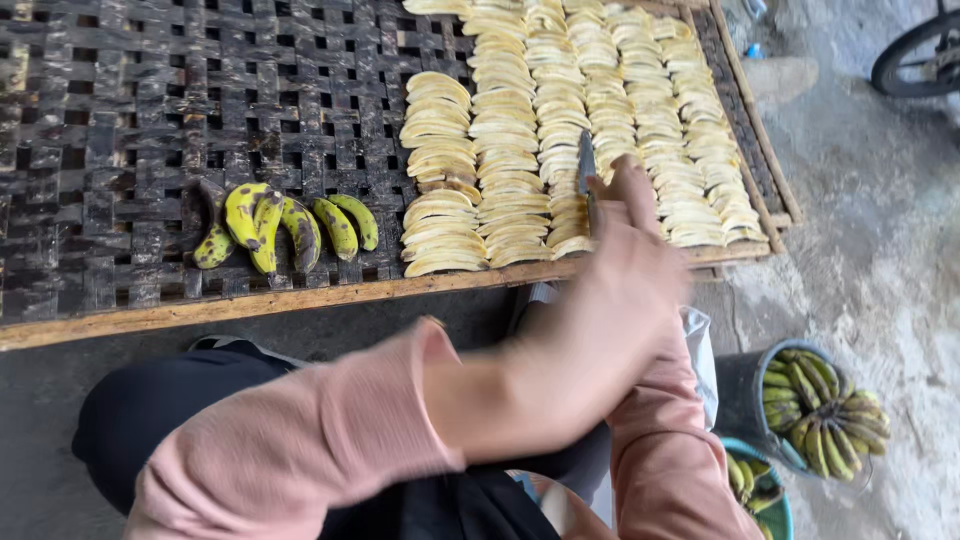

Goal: The person sits on the ground beside a woven bamboo drying tray and arranges peeled banana halves into neat rows, taking bananas one at a time from a pile on the tray and placing them into the pattern. Near the end, the person picks up a knife and whole unpeeled bananas from a basket.

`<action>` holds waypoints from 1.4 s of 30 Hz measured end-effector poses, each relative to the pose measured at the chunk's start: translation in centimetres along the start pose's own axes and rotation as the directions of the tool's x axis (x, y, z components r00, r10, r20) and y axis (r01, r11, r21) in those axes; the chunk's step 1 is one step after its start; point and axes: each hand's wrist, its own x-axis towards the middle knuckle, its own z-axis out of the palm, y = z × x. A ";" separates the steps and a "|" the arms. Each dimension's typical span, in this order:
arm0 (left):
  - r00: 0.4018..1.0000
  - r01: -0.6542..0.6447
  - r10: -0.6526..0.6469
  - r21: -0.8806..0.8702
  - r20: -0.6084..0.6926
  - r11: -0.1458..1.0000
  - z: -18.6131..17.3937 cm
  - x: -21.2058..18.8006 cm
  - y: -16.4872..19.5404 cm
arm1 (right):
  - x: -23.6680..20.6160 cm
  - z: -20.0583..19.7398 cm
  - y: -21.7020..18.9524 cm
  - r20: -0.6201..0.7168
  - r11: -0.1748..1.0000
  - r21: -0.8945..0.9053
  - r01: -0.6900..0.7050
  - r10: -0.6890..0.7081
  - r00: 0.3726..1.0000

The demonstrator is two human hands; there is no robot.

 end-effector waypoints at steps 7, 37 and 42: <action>0.719 0.686 -0.614 -0.191 0.325 0.702 16.8 -11.1 -23.7 | 0.7 2.6 1.9 0.056 0.991 -0.123 -0.052 0.059 0.997; 0.729 0.683 -0.387 -0.637 0.564 0.358 26.4 -17.6 -22.4 | -26.3 -4.2 13.4 -0.137 -0.330 0.917 0.226 0.273 0.952; 0.846 -0.015 -0.368 -0.673 0.386 -0.740 26.2 -8.7 -16.9 | -37.6 -1.9 15.6 -0.058 -0.022 0.995 0.095 0.648 0.760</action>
